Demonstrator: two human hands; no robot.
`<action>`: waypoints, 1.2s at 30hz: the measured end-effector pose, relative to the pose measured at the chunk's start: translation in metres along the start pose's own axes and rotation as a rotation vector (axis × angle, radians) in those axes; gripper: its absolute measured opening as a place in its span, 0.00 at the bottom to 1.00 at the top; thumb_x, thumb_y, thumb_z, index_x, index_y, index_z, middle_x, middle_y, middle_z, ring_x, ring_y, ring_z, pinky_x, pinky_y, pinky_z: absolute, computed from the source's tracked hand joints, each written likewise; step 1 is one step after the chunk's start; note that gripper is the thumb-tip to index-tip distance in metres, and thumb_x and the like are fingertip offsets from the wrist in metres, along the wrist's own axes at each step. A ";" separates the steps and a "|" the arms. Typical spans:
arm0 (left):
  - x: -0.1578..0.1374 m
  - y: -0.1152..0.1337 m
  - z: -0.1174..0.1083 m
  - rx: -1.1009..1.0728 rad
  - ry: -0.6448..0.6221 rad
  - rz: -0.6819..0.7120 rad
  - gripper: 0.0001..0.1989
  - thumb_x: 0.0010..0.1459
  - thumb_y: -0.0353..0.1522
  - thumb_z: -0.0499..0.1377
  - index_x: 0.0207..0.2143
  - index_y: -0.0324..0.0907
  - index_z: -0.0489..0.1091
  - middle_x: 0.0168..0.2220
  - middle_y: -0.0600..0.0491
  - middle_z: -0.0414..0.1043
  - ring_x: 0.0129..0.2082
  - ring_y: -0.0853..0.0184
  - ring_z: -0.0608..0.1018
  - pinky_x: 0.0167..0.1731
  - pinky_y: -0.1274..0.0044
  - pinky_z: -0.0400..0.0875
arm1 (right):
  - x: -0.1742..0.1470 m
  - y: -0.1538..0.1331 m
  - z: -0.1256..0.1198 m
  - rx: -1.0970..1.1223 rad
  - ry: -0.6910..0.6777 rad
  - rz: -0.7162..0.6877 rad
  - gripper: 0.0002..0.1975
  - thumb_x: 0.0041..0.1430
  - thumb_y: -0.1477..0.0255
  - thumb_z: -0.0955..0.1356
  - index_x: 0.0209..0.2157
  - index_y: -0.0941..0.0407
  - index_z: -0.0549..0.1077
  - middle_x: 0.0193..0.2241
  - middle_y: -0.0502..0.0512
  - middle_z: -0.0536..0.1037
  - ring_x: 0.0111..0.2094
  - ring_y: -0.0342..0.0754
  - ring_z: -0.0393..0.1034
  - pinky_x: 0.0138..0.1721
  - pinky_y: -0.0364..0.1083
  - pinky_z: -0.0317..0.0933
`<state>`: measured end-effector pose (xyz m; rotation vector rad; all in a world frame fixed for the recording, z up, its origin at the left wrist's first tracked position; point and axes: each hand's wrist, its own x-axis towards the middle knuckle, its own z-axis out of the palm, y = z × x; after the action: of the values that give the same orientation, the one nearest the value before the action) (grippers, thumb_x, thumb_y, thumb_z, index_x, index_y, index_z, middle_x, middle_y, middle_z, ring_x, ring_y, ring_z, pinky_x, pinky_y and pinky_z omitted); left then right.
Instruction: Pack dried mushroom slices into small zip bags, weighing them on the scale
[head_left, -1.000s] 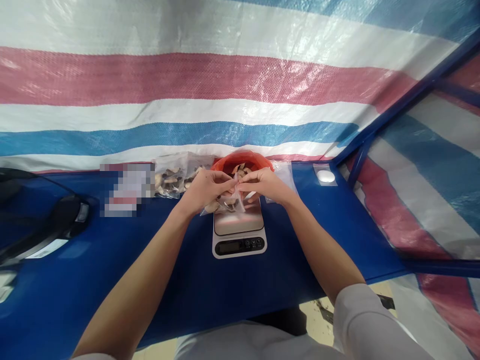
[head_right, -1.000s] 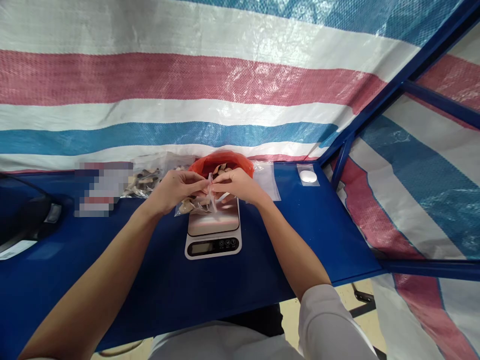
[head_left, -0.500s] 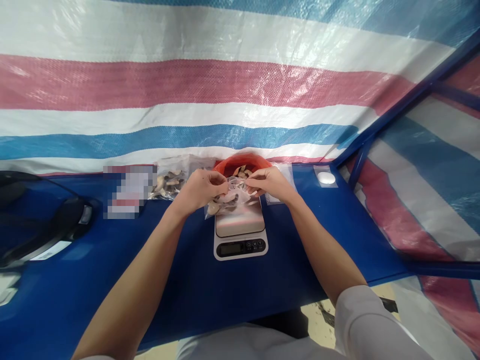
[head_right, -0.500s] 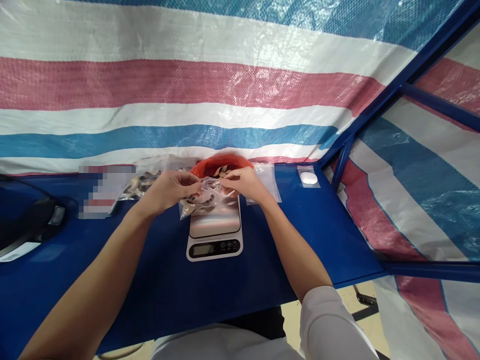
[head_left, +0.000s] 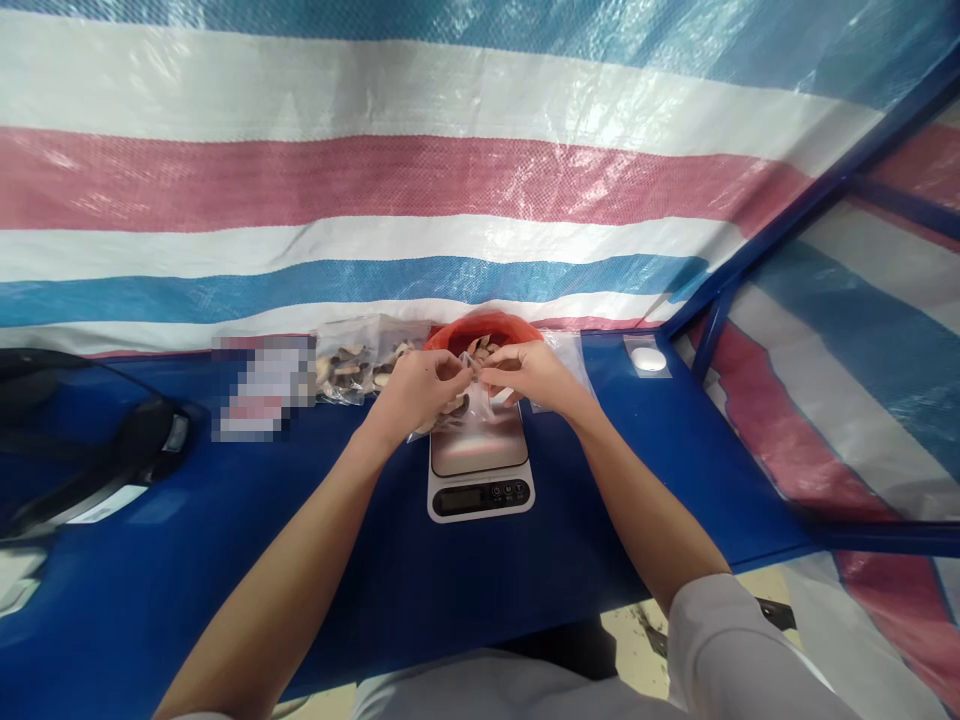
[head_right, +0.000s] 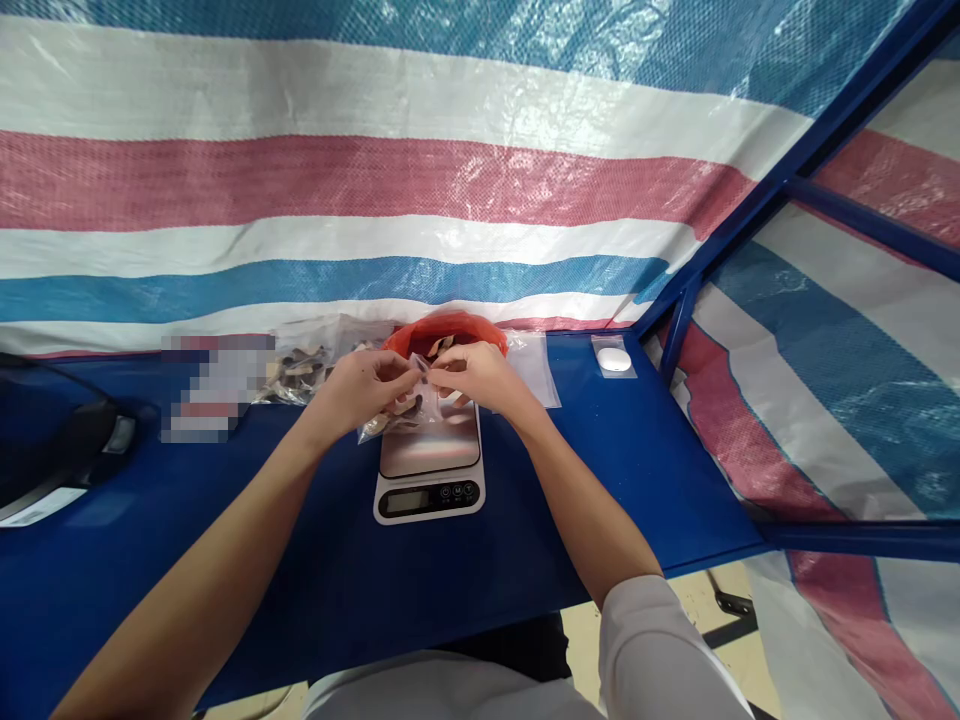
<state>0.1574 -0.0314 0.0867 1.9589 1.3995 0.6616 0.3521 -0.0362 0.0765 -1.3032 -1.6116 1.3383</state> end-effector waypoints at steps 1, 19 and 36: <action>0.000 -0.001 0.001 -0.007 0.006 0.005 0.16 0.57 0.43 0.58 0.23 0.41 0.72 0.20 0.54 0.74 0.23 0.67 0.74 0.28 0.76 0.65 | 0.000 0.000 0.001 -0.004 -0.013 0.003 0.04 0.55 0.71 0.73 0.32 0.57 0.80 0.27 0.52 0.80 0.30 0.46 0.78 0.23 0.38 0.73; -0.002 -0.019 -0.026 0.243 0.059 0.171 0.05 0.53 0.34 0.60 0.30 0.43 0.74 0.30 0.52 0.77 0.28 0.65 0.76 0.32 0.74 0.68 | -0.002 -0.001 -0.011 0.010 -0.029 0.067 0.03 0.51 0.74 0.74 0.26 0.58 0.79 0.23 0.52 0.80 0.26 0.43 0.76 0.25 0.38 0.73; -0.001 -0.029 -0.009 0.123 -0.169 0.305 0.48 0.49 0.53 0.67 0.68 0.43 0.58 0.65 0.42 0.66 0.62 0.49 0.70 0.61 0.61 0.65 | 0.001 0.003 -0.014 0.033 -0.065 0.029 0.09 0.53 0.65 0.76 0.31 0.58 0.82 0.26 0.54 0.82 0.29 0.45 0.78 0.26 0.39 0.72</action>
<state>0.1323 -0.0235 0.0707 2.2944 1.0729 0.5380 0.3657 -0.0314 0.0769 -1.2799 -1.6136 1.4324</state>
